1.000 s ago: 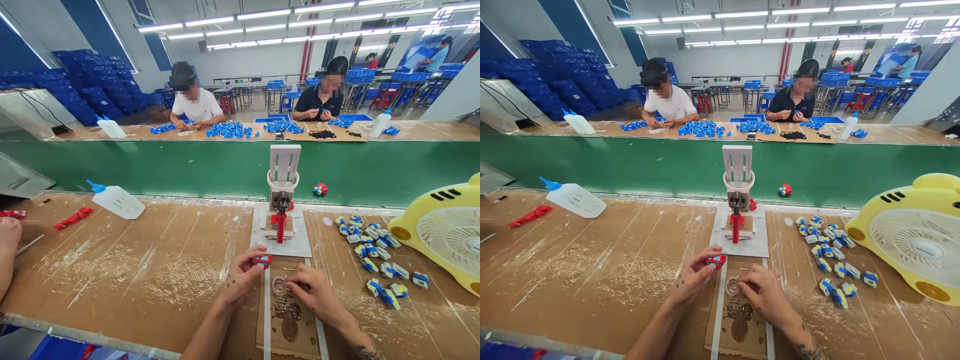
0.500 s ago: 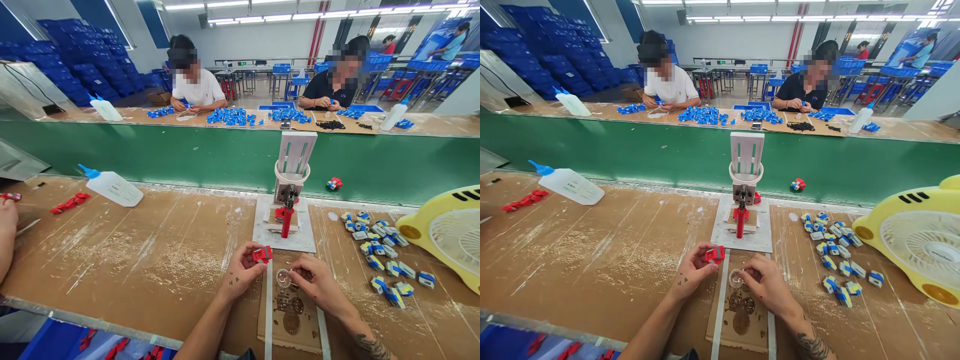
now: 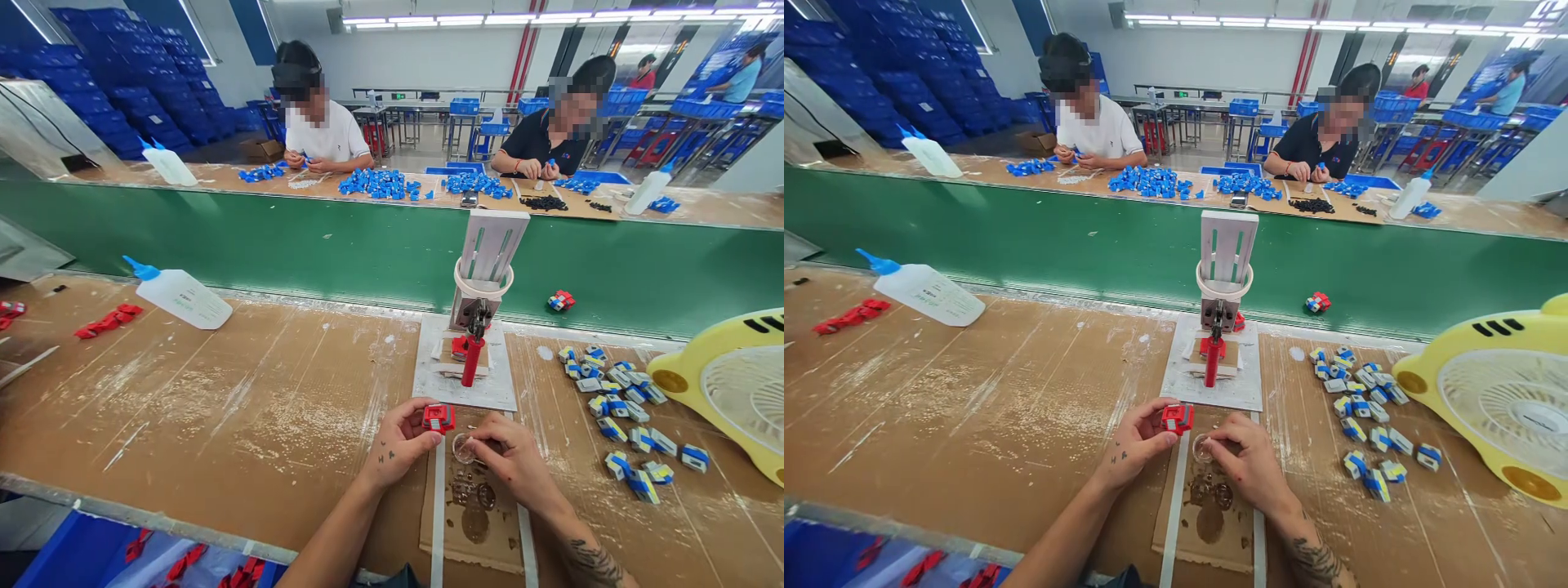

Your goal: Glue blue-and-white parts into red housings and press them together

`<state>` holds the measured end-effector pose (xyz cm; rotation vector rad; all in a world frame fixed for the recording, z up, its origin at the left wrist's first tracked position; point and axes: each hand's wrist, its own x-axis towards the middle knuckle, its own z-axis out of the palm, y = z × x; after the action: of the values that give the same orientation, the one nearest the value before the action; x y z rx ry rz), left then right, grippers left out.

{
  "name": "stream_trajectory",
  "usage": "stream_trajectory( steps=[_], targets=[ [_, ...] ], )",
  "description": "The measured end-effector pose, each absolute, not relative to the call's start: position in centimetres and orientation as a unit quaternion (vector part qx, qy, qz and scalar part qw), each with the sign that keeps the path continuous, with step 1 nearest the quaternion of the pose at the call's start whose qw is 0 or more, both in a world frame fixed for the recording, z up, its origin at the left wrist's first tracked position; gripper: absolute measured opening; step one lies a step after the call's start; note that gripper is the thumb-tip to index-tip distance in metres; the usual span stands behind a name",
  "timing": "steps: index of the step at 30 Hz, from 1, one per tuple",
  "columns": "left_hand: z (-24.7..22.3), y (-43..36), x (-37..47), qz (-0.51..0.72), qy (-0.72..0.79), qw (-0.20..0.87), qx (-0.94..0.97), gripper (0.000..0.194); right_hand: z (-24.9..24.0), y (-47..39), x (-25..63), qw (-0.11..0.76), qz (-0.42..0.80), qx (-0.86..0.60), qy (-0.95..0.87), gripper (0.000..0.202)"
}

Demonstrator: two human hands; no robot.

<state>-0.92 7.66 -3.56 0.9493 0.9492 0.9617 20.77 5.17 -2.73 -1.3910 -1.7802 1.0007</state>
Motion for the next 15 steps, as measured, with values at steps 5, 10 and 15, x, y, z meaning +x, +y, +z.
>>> stream_trajectory(
  steps=[5, 10, 15],
  targets=[
    [-3.7, 7.6, -0.9, 0.422, 0.422, 0.676, 0.432, 0.045, -3.0, 5.1, 20.4, 0.34, 0.402, -0.538, -0.659, 0.033],
    [-3.9, 7.6, -0.9, 0.427, 0.421, 0.673, 0.432, 0.047, -2.5, 5.0, 20.8, 0.365, 0.398, -0.537, -0.648, 0.035],
    [-3.8, 7.5, -0.8, 0.441, 0.444, 0.599, 0.499, 0.037, -1.7, 4.7, 21.6, 0.401, 0.373, -0.538, -0.641, 0.036]
  ],
)
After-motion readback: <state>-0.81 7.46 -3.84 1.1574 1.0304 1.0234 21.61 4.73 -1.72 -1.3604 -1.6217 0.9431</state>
